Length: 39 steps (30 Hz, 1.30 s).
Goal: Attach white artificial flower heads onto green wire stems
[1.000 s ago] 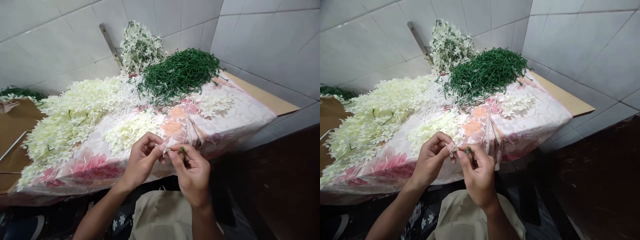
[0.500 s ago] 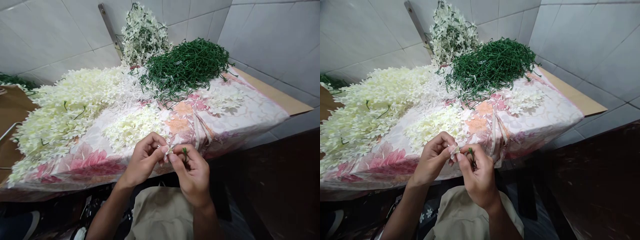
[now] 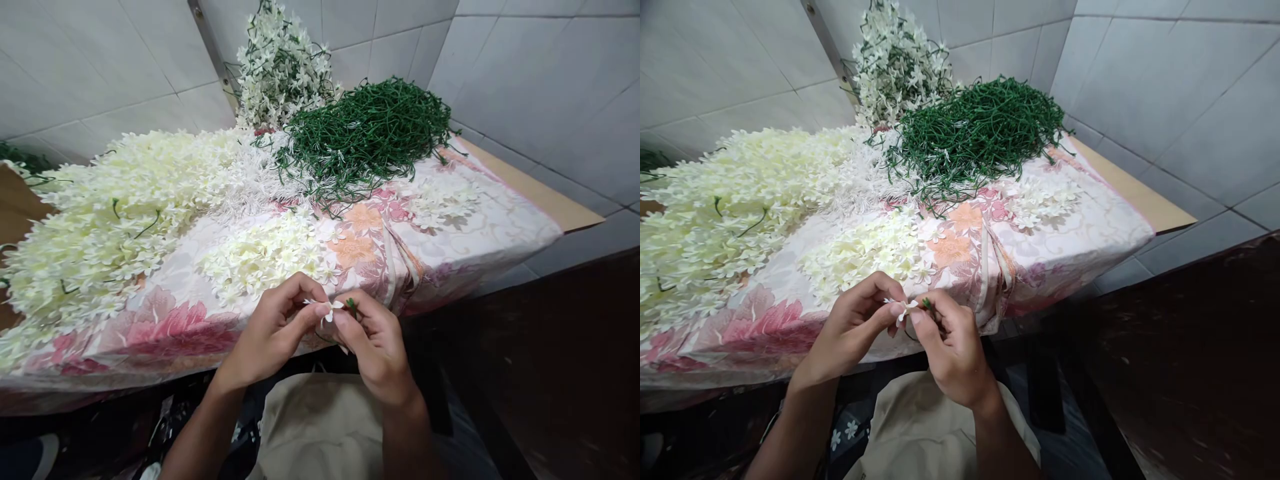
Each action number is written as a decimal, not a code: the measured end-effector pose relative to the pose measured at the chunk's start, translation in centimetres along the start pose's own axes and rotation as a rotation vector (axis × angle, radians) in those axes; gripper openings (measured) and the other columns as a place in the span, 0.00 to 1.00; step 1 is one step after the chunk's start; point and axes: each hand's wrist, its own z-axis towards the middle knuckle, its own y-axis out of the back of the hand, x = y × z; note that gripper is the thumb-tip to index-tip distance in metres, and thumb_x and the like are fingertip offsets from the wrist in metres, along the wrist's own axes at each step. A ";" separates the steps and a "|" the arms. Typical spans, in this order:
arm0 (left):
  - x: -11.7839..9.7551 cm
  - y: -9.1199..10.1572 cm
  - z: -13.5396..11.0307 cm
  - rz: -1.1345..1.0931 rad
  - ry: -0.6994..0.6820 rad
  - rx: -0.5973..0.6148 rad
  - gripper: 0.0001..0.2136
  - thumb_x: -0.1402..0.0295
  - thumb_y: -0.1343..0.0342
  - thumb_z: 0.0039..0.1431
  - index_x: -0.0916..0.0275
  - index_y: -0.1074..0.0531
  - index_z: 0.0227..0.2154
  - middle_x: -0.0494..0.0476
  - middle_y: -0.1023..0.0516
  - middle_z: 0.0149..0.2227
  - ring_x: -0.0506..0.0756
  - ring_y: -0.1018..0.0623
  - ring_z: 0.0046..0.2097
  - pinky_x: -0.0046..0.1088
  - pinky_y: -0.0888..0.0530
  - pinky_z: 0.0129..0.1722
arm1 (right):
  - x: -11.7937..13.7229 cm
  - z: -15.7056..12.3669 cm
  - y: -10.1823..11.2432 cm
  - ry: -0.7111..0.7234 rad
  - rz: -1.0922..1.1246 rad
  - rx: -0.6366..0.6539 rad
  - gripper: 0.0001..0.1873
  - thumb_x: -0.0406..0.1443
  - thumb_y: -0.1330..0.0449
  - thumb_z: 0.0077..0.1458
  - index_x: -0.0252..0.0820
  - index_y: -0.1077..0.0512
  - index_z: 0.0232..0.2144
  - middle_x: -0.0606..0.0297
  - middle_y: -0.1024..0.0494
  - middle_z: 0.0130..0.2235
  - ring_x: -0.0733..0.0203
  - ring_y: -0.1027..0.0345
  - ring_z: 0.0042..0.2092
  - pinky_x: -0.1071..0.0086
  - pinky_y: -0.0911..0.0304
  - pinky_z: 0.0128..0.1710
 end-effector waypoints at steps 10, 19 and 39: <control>-0.1 -0.2 -0.3 0.174 -0.059 -0.078 0.09 0.63 0.41 0.57 0.61 0.25 0.37 0.56 0.22 0.35 0.51 0.24 0.31 0.24 0.28 0.30 | -0.1 0.0 -0.7 0.033 -0.099 -0.068 0.08 0.38 0.44 0.59 0.41 0.32 0.29 0.72 0.36 0.22 0.70 0.44 0.22 0.76 0.46 0.21; 0.3 0.1 -0.5 -0.108 0.010 -0.135 0.04 0.70 0.41 0.58 0.64 0.25 0.29 0.51 0.24 0.21 0.48 0.23 0.25 0.20 0.25 0.27 | -0.7 -0.1 -1.5 0.070 -0.084 -0.157 0.06 0.36 0.45 0.60 0.41 0.32 0.31 0.71 0.34 0.22 0.69 0.40 0.24 0.74 0.43 0.25; 1.1 0.1 -0.1 -0.301 -0.118 -0.258 0.04 0.75 0.37 0.53 0.63 0.27 0.26 0.47 0.24 0.23 0.46 0.23 0.24 0.18 0.24 0.26 | -2.0 -0.4 -1.1 -0.021 0.036 -0.240 0.16 0.46 0.50 0.63 0.42 0.36 0.29 0.76 0.51 0.19 0.71 0.57 0.20 0.75 0.56 0.19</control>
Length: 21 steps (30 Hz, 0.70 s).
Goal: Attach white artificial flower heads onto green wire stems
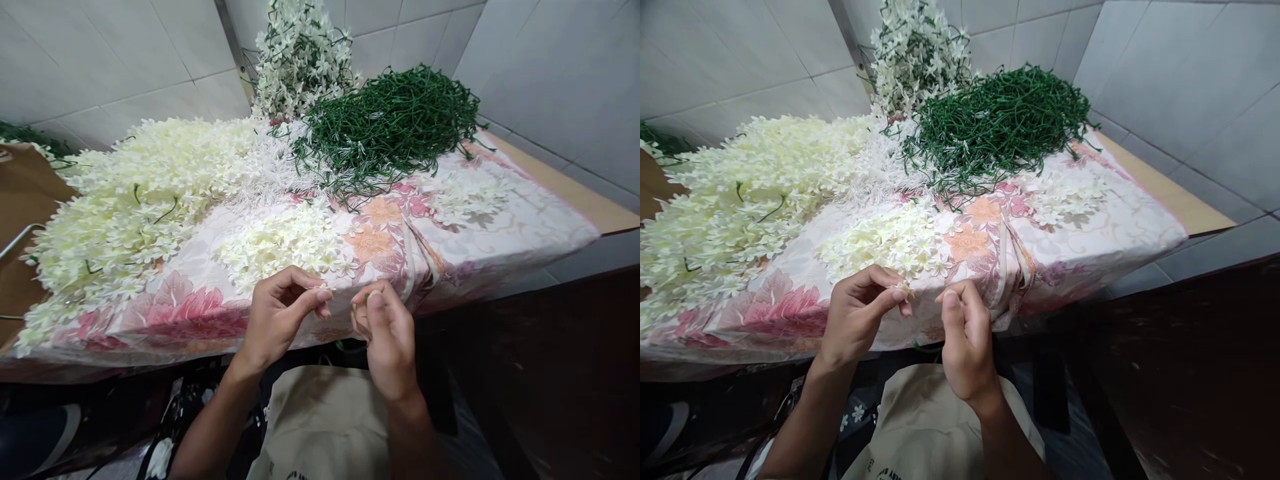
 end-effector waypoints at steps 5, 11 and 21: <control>0.2 0.3 -0.1 0.089 -0.013 0.013 0.01 0.74 0.40 0.56 0.62 0.25 0.30 0.48 0.22 0.25 0.46 0.22 0.27 0.18 0.24 0.30 | 0.1 0.1 0.2 0.010 -0.045 -0.004 0.16 0.44 0.46 0.62 0.40 0.33 0.26 0.75 0.45 0.17 0.71 0.49 0.19 0.75 0.52 0.19; 0.0 0.1 -0.4 0.160 -0.066 0.046 0.03 0.73 0.40 0.57 0.63 0.26 0.29 0.47 0.25 0.26 0.44 0.24 0.27 0.17 0.27 0.30 | -0.2 0.3 0.4 0.029 -0.097 0.042 0.18 0.43 0.49 0.64 0.40 0.33 0.25 0.74 0.48 0.19 0.71 0.54 0.20 0.74 0.56 0.20; 0.2 -0.1 -0.8 0.327 -0.082 0.099 0.04 0.70 0.43 0.60 0.63 0.30 0.30 0.49 0.27 0.28 0.46 0.27 0.30 0.19 0.29 0.32 | 0.6 0.4 0.6 0.098 -0.172 0.189 0.18 0.40 0.50 0.65 0.41 0.40 0.23 0.74 0.47 0.20 0.71 0.53 0.22 0.73 0.54 0.23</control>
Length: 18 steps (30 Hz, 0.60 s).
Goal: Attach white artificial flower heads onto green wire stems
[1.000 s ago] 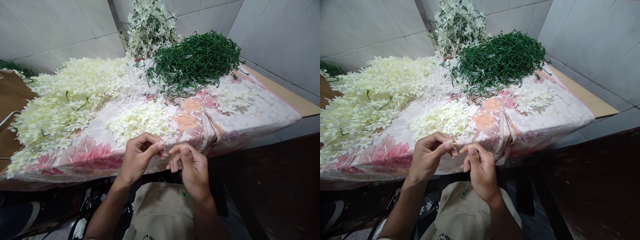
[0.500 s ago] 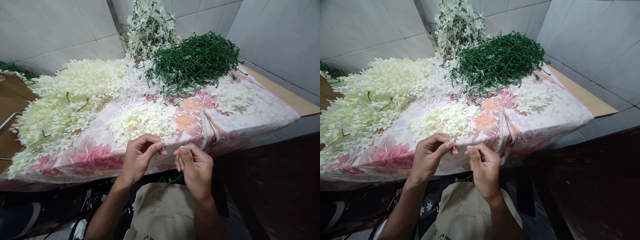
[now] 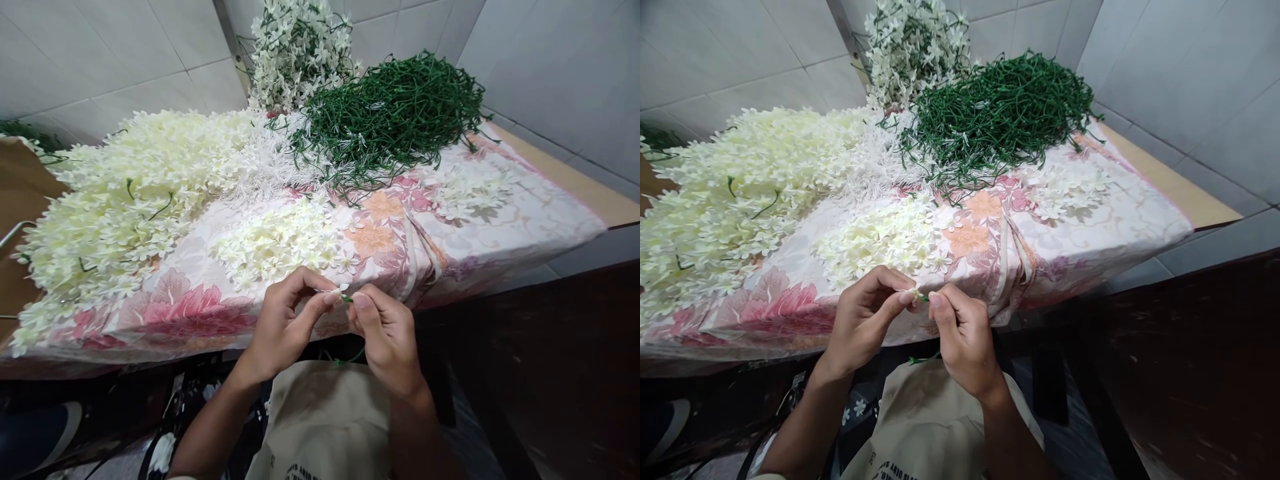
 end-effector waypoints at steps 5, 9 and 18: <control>0.2 0.0 -0.1 0.089 -0.011 0.007 0.04 0.70 0.44 0.60 0.63 0.30 0.30 0.50 0.27 0.28 0.47 0.28 0.30 0.21 0.30 0.30 | 0.0 -0.2 -0.3 0.024 -0.004 -0.027 0.18 0.38 0.51 0.65 0.40 0.41 0.22 0.74 0.47 0.20 0.71 0.54 0.22 0.73 0.54 0.23; 0.4 -0.2 -0.4 0.105 -0.066 0.007 0.03 0.72 0.45 0.61 0.62 0.30 0.31 0.50 0.26 0.29 0.47 0.27 0.31 0.20 0.30 0.32 | -0.5 -0.3 -1.0 0.019 0.013 -0.063 0.20 0.39 0.51 0.65 0.41 0.46 0.21 0.74 0.49 0.21 0.71 0.55 0.23 0.72 0.56 0.23; 1.1 -0.4 -0.7 0.233 -0.171 -0.010 0.04 0.76 0.46 0.60 0.61 0.31 0.34 0.51 0.25 0.31 0.48 0.26 0.32 0.21 0.30 0.34 | -0.8 0.1 -1.4 0.002 0.021 -0.051 0.21 0.43 0.54 0.66 0.42 0.47 0.21 0.73 0.50 0.21 0.70 0.57 0.23 0.72 0.57 0.22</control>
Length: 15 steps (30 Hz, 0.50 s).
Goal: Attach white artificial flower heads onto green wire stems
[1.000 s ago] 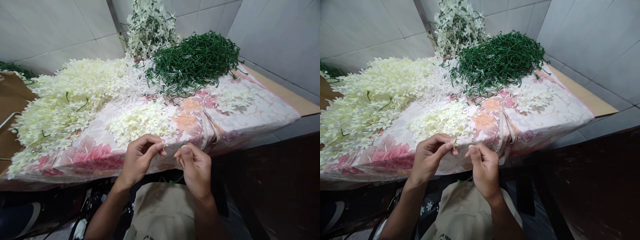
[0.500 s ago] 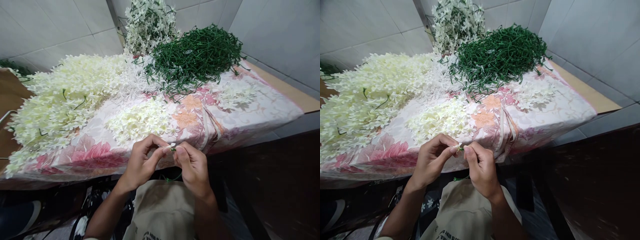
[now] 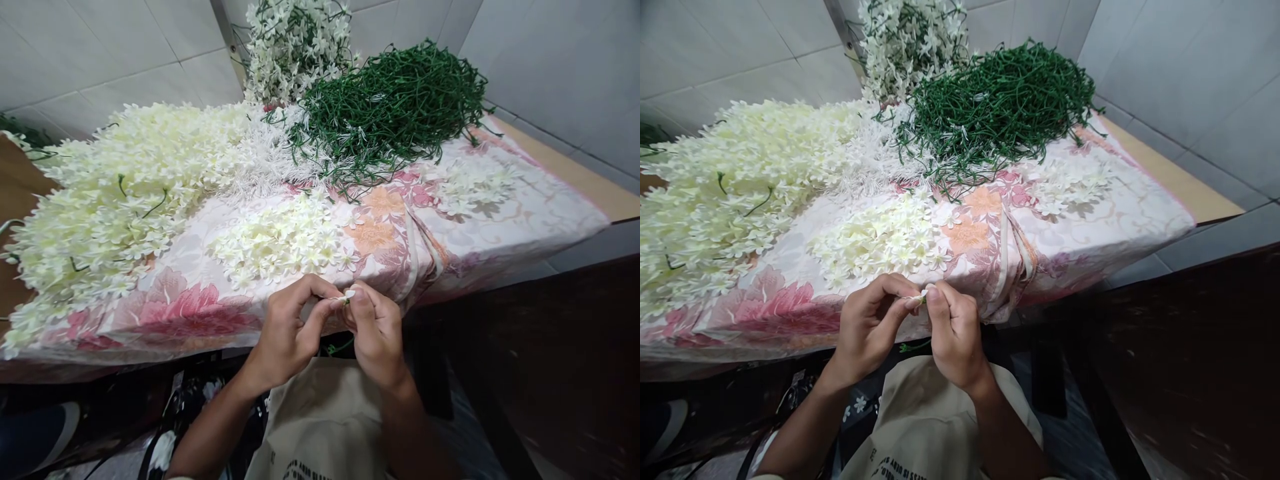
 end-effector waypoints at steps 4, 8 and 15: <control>0.0 -0.1 -0.2 0.021 -0.007 -0.014 0.03 0.75 0.47 0.60 0.61 0.31 0.33 0.52 0.24 0.31 0.49 0.25 0.32 0.23 0.29 0.33 | 0.0 -0.1 -0.3 -0.020 0.014 -0.025 0.21 0.45 0.53 0.65 0.42 0.46 0.21 0.73 0.49 0.22 0.70 0.58 0.23 0.72 0.57 0.21; 0.0 0.0 -0.1 -0.012 0.007 -0.001 0.02 0.73 0.47 0.61 0.62 0.31 0.32 0.53 0.24 0.30 0.50 0.25 0.31 0.24 0.29 0.32 | -0.1 -0.2 -0.6 -0.051 0.069 0.000 0.23 0.46 0.53 0.64 0.42 0.49 0.21 0.73 0.50 0.21 0.70 0.57 0.23 0.72 0.57 0.21; 0.0 0.5 0.0 -0.046 0.024 0.042 0.03 0.75 0.47 0.60 0.62 0.30 0.32 0.53 0.24 0.30 0.49 0.25 0.31 0.23 0.30 0.33 | 0.1 0.0 -0.6 -0.031 0.078 0.028 0.23 0.46 0.53 0.65 0.42 0.49 0.21 0.73 0.49 0.21 0.70 0.57 0.22 0.73 0.57 0.21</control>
